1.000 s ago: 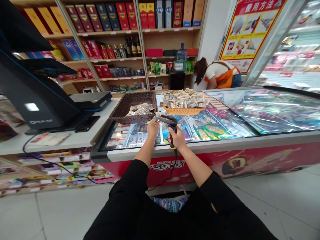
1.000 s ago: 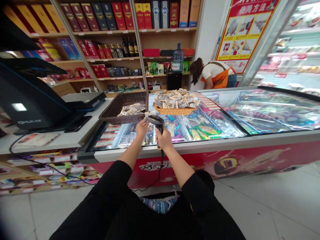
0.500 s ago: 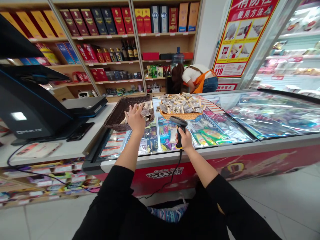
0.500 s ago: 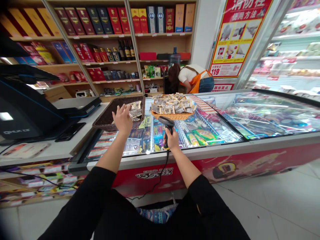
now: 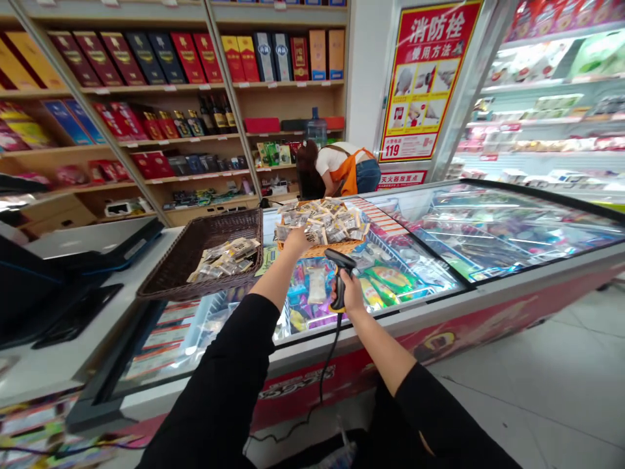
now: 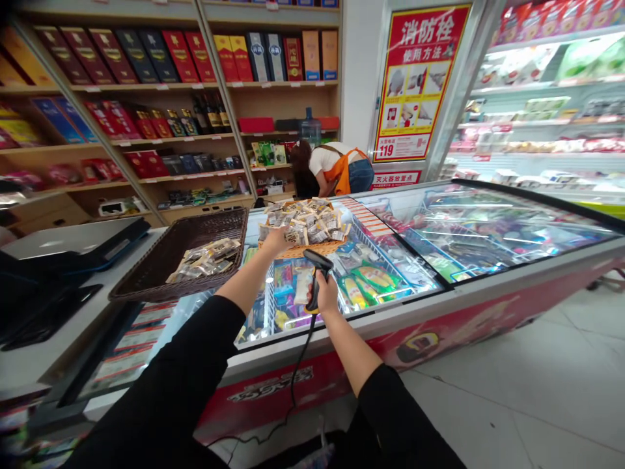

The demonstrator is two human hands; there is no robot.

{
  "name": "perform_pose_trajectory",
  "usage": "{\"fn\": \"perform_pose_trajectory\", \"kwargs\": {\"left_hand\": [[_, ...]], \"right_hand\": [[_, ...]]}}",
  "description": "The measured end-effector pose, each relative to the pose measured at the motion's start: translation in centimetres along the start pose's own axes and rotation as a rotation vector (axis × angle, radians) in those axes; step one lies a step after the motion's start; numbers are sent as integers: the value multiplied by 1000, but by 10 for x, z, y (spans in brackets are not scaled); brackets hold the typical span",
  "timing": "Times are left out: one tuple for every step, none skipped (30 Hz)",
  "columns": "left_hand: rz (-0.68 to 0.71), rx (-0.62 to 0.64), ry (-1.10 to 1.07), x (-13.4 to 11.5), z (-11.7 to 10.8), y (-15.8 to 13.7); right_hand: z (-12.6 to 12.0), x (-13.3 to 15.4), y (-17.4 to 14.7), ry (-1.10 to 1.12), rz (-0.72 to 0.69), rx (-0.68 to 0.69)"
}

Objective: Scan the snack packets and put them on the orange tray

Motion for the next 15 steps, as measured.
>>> {"fn": "perform_pose_trajectory", "kwargs": {"left_hand": [[-27, 11, 22, 4, 3, 4], [-41, 2, 45, 7, 4, 7], [-38, -24, 66, 8, 2, 8], [-18, -52, 79, 7, -2, 7], [14, -74, 84, 5, -5, 5], [47, -85, 77, 3, -9, 2], [81, -91, 63, 1, -12, -3], [116, -102, 45, -2, -17, -8], [155, -127, 30, -5, -23, -14], [193, -169, 23, -7, -31, -22], [230, -221, 22, -9, -40, -30], [263, -271, 20, -11, -48, -40], [283, -316, 8, -11, -54, -50], [286, -347, -22, -8, -57, -59], [268, -360, -74, -4, -57, -68]], "right_hand": [[1, -1, 0, -6, -4, 0], [2, -1, 0, -10, -6, 5], [3, -2, 1, -11, -8, 9], [4, -2, 1, -11, -7, 14], [5, -2, 2, -11, -3, 19], [5, -3, 2, -12, 1, 23], [6, -3, 2, -14, 7, 27], [6, -3, 2, -16, 11, 30], [6, -3, 2, -16, 11, 33], [6, -2, 2, -13, 8, 36], [5, -2, 1, -7, 3, 38], [5, -2, 0, 1, -3, 39], [5, -2, -1, 9, -10, 36], [4, -3, -2, 16, -18, 30], [4, -3, -2, 18, -25, 23]]}}
Point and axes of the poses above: each hand's wrist, its own y-axis towards the middle knuckle, its own z-axis out of the palm, x = y × z, the point moved 8 cm from there along y, towards the middle knuckle, and after that the axes turned 15 degrees about z, right-handed, at the moved point
